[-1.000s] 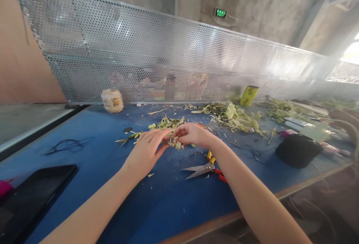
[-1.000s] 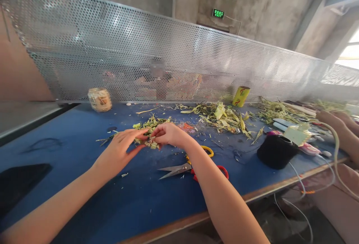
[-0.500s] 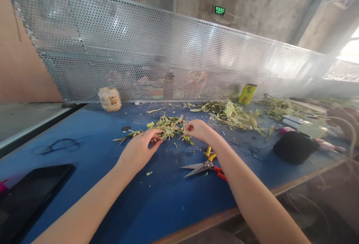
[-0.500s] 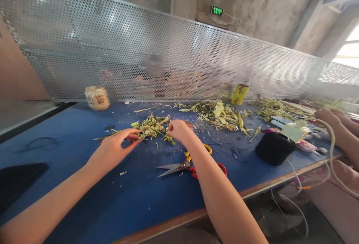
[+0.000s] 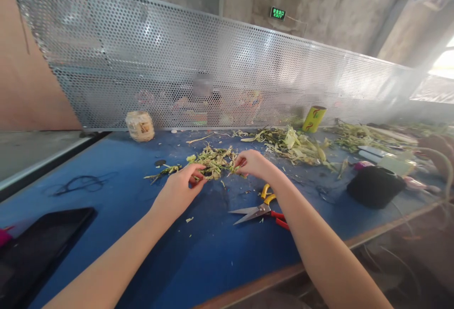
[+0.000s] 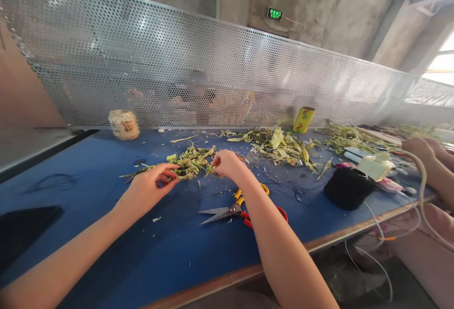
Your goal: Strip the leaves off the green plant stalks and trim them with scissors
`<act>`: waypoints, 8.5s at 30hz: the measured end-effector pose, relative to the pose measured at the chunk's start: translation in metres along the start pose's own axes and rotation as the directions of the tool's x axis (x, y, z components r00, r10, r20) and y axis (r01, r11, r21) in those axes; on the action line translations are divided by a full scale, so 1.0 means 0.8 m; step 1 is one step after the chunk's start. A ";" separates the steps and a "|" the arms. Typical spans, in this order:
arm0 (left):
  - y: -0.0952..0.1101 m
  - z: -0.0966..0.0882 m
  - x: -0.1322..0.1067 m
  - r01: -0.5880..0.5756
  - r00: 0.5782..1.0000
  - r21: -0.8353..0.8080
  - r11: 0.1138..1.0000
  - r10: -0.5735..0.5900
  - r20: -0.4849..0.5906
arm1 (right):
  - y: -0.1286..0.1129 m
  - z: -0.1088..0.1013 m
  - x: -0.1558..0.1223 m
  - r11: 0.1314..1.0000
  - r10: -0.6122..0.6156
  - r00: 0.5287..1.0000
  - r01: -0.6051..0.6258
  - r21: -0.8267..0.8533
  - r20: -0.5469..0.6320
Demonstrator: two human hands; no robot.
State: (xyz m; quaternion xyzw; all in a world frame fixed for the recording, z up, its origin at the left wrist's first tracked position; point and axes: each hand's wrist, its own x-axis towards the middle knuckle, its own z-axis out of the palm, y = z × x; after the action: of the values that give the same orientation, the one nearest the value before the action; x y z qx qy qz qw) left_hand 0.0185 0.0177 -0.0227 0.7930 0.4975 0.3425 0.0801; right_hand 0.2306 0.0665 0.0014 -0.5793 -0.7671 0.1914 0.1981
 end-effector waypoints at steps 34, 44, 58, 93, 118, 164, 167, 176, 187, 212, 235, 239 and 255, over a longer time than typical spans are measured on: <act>-0.019 -0.009 0.005 0.005 0.992 0.130 0.991 0.012 -0.125 | -0.011 0.005 0.005 0.894 -0.385 0.910 0.409 0.183 -0.153; -0.029 -0.018 0.007 -0.140 0.946 0.574 0.807 0.280 -0.163 | 0.025 0.009 0.096 0.987 -0.129 0.976 0.110 -0.114 -0.175; -0.018 -0.011 0.001 -0.179 0.956 0.548 0.817 0.277 -0.101 | 0.040 -0.001 0.093 0.972 -0.112 0.970 0.153 0.181 -0.216; -0.003 0.000 0.004 0.067 0.985 -0.612 0.788 -0.150 -0.085 | -0.058 0.034 -0.007 0.534 -0.147 0.957 0.289 0.795 -0.249; 0.010 0.003 -0.006 0.035 0.999 -0.600 0.799 -0.016 0.037 | -0.056 0.034 -0.027 0.809 -0.277 0.933 0.356 0.468 -0.232; 0.019 -0.002 0.001 0.070 0.964 -0.899 0.433 -0.263 -0.051 | -0.063 0.050 -0.024 0.555 -0.241 0.901 0.433 0.710 -0.361; 0.019 0.000 0.001 0.058 0.964 -0.945 0.321 -0.265 -0.031 | -0.066 0.050 -0.026 0.536 -0.236 0.903 0.430 0.727 -0.360; 0.023 -0.002 0.000 0.087 0.960 -0.939 0.332 -0.280 -0.010 | -0.064 0.052 -0.026 0.538 -0.269 0.915 0.402 0.740 -0.302; 0.018 -0.007 -0.002 0.054 0.965 -0.956 0.289 -0.260 -0.025 | -0.061 0.045 -0.029 0.504 -0.221 0.909 0.416 0.757 -0.353; 0.006 -0.020 0.002 -0.002 0.955 -0.927 0.374 -0.275 -0.114 | -0.043 0.040 -0.015 0.611 -0.198 0.970 0.233 0.757 -0.139; 0.116 -0.018 0.095 0.320 0.714 -0.727 0.607 0.350 0.606 | -0.043 0.056 -0.008 0.691 -0.325 0.945 0.256 0.677 -0.025; 0.113 -0.002 0.156 0.188 0.977 -0.637 0.748 -0.074 0.201 | -0.039 0.053 -0.011 0.698 -0.293 0.956 0.215 0.683 -0.001; 0.048 -0.030 0.030 0.656 0.752 -0.703 0.274 -0.316 0.578 | -0.054 0.038 -0.033 0.714 -0.449 0.772 0.613 0.340 -0.450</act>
State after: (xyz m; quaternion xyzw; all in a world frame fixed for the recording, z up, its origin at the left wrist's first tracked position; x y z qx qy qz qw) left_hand 0.0377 0.0137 0.0245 0.4797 0.4455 0.3686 0.6600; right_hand 0.1858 0.0280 -0.0038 -0.2881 -0.7872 0.2031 0.5061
